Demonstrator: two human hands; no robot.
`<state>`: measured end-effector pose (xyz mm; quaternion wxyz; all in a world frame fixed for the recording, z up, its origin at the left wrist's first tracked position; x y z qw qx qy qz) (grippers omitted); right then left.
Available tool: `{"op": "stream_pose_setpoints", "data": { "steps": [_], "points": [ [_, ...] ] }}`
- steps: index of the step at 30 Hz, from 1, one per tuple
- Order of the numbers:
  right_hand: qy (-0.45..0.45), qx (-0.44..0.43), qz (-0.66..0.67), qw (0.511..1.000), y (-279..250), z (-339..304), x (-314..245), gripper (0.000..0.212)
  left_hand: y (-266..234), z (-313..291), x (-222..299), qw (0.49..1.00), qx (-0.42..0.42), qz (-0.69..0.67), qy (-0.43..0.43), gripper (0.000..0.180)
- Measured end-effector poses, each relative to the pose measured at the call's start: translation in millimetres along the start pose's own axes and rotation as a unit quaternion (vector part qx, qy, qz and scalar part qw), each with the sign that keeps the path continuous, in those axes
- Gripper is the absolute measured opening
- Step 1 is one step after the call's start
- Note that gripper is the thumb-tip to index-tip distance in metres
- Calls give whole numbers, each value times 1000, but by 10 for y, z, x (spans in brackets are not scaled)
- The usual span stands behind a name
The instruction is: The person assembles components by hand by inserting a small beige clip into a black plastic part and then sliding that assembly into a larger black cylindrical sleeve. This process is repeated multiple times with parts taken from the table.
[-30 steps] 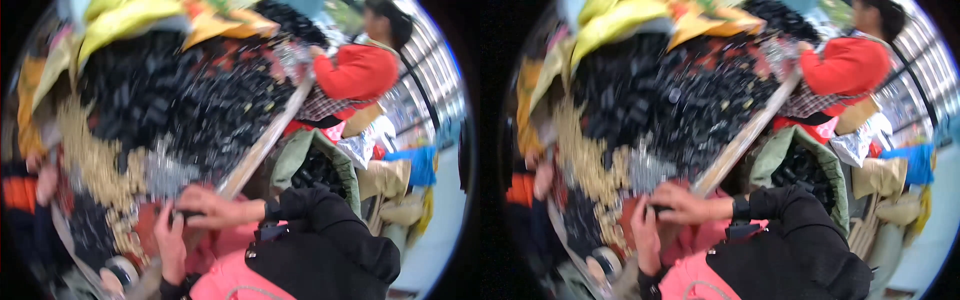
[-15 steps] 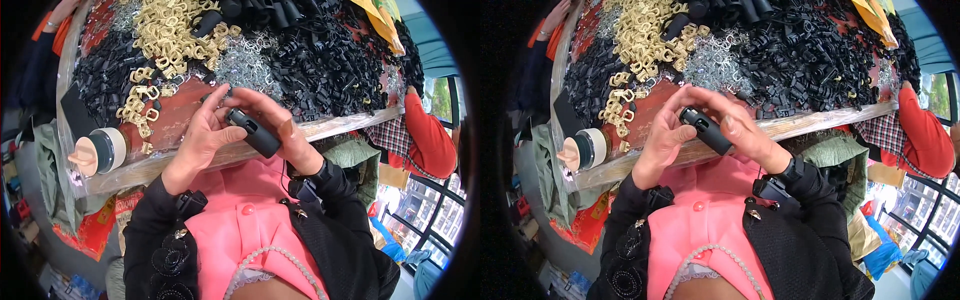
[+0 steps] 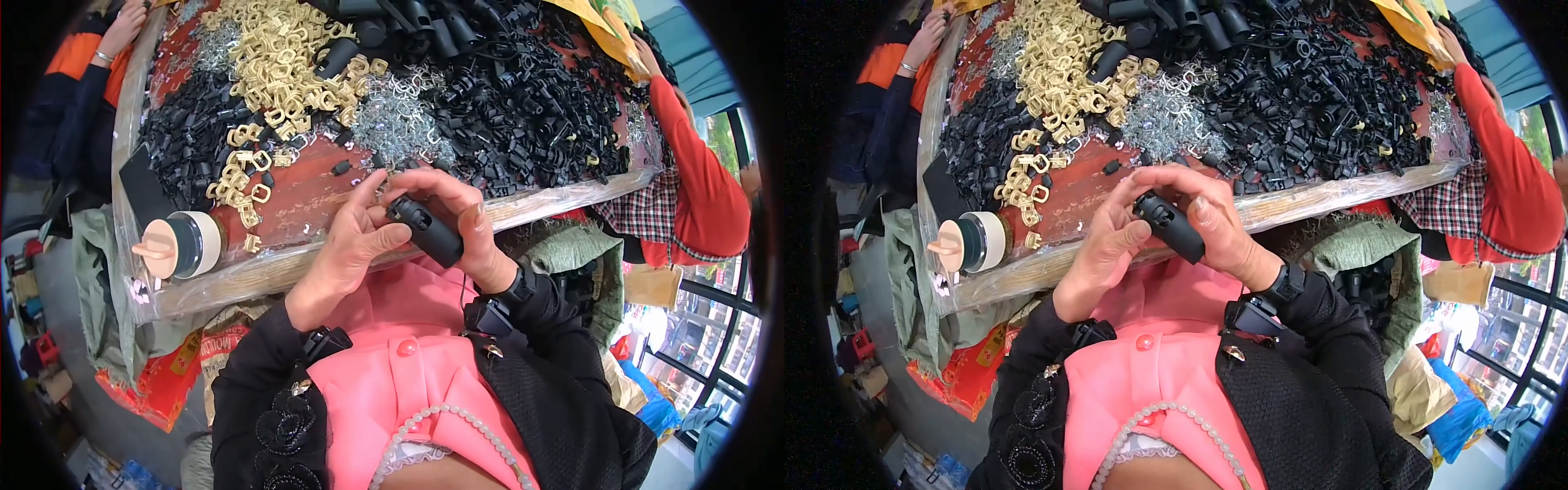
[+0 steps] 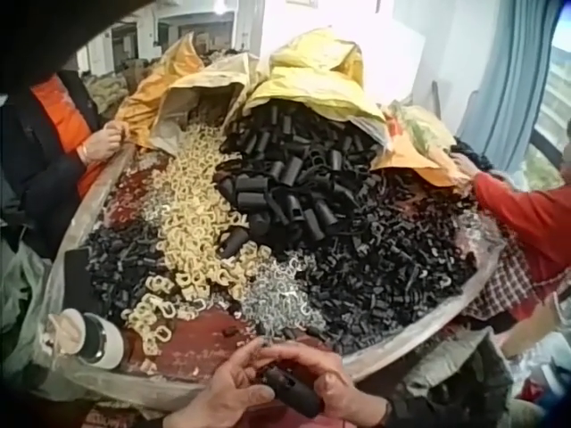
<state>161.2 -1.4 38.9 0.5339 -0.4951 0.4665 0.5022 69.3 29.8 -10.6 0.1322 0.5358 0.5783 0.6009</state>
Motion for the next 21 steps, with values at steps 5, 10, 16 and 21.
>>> {"op": "stream_pose_setpoints", "data": {
  "steps": [5,10,16,21],
  "points": [
    [28,69,57,996,-216,-236,11,80,106,-23,-31,999,14,15,-51,77],
    [24,147,-83,985,-671,-740,-151,71,121,62,-3,992,32,117,-21,56],
    [96,351,-274,890,-1616,-2272,-460,57,355,441,148,969,15,245,34,41],
    [167,428,-241,855,-1659,-2866,-297,49,468,799,84,951,-3,306,45,39]
  ]
}}
Point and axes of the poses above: each hand's wrist, its own z-axis towards the middle knuckle, its own y-axis out of the palm, x = y × z, the point moved 7 cm from there along z, towards the middle knuckle, and after that the axes turned 11 degrees about -z, right-handed, at the moved point
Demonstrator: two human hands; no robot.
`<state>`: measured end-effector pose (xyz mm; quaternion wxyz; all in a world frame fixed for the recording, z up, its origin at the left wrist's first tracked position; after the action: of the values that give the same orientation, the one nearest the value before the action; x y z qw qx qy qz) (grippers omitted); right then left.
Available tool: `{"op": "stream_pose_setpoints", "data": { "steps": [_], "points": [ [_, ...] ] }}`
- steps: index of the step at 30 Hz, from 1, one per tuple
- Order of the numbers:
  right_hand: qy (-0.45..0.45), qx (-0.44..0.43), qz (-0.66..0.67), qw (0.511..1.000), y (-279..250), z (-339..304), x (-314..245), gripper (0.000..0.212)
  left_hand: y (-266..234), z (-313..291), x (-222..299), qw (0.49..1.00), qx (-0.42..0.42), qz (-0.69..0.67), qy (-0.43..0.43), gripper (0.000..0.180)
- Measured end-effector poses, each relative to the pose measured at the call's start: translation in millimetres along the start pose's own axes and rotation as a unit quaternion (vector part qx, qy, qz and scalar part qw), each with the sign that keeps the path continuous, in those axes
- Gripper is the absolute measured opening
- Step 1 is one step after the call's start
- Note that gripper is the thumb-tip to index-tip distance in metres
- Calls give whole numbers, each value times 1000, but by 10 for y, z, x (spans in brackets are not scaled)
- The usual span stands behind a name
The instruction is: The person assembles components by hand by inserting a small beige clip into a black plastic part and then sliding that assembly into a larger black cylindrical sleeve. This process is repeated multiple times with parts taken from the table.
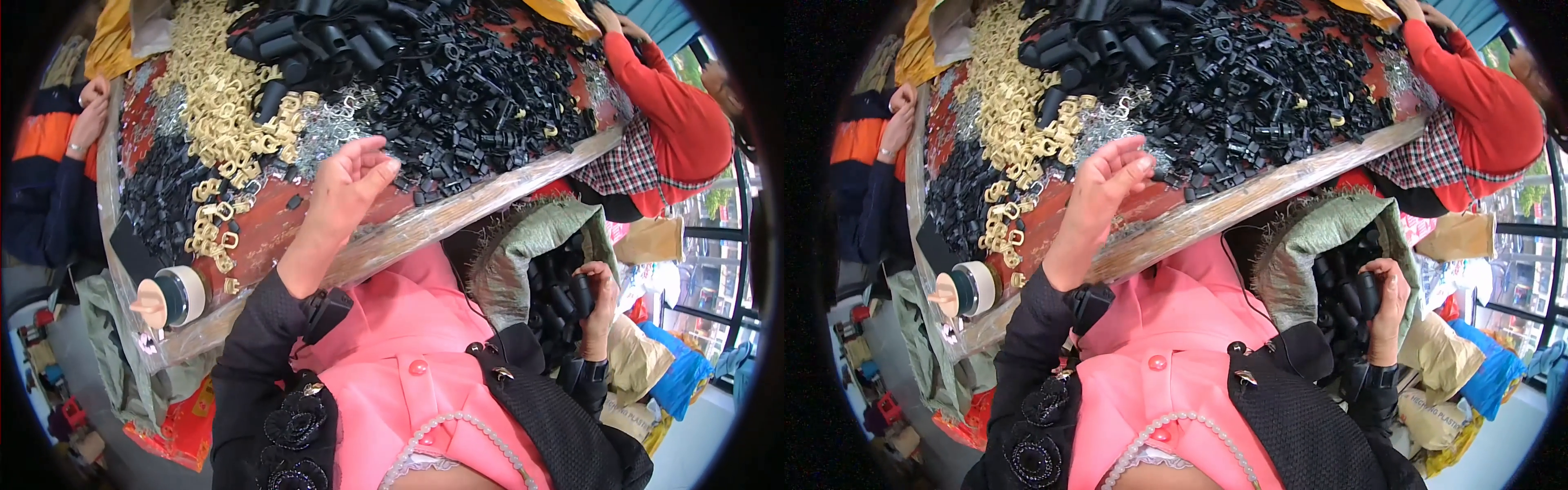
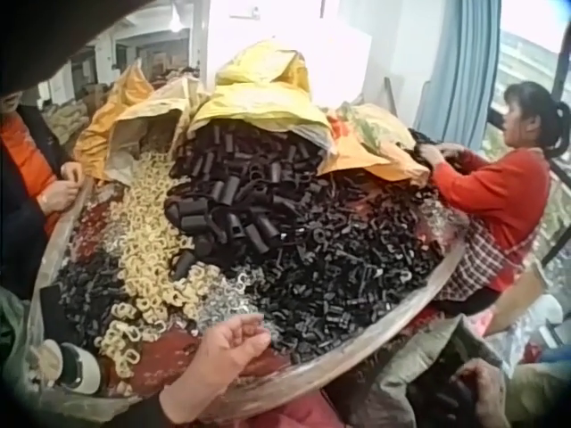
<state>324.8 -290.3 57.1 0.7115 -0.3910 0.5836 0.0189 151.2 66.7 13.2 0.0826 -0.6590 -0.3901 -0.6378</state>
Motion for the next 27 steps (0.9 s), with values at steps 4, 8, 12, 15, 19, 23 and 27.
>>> {"op": "stream_pose_setpoints", "data": {
  "steps": [4,8,12,15,19,23,27],
  "points": [
    [33,5,-163,986,-161,-44,472,40,-3,467,74,980,34,176,85,37],
    [127,26,-241,962,-326,-152,1009,23,274,770,355,787,82,503,348,27],
    [-126,88,-529,835,-93,23,241,16,372,1094,218,747,49,613,251,21],
    [-98,176,-429,881,-165,71,38,12,368,1187,132,729,13,659,186,31],
    [-204,126,-331,913,320,368,-436,15,237,895,388,757,27,574,311,20],
    [-274,-25,-241,931,1088,593,-903,15,-23,468,397,983,-34,154,95,23],
    [-399,-209,-184,874,2024,576,-1295,16,-499,-352,261,992,45,-114,8,18]
  ]
}}
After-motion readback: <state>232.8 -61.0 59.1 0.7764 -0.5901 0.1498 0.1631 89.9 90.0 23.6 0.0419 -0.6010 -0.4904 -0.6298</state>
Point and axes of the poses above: each hand's wrist, its own z-axis towards the middle knuckle, its own y-axis out of the palm, x = y × z, the point moved 7 cm from there along z, towards the middle knuckle, and after that the axes turned 11 degrees about -z, right-handed, at the moved point
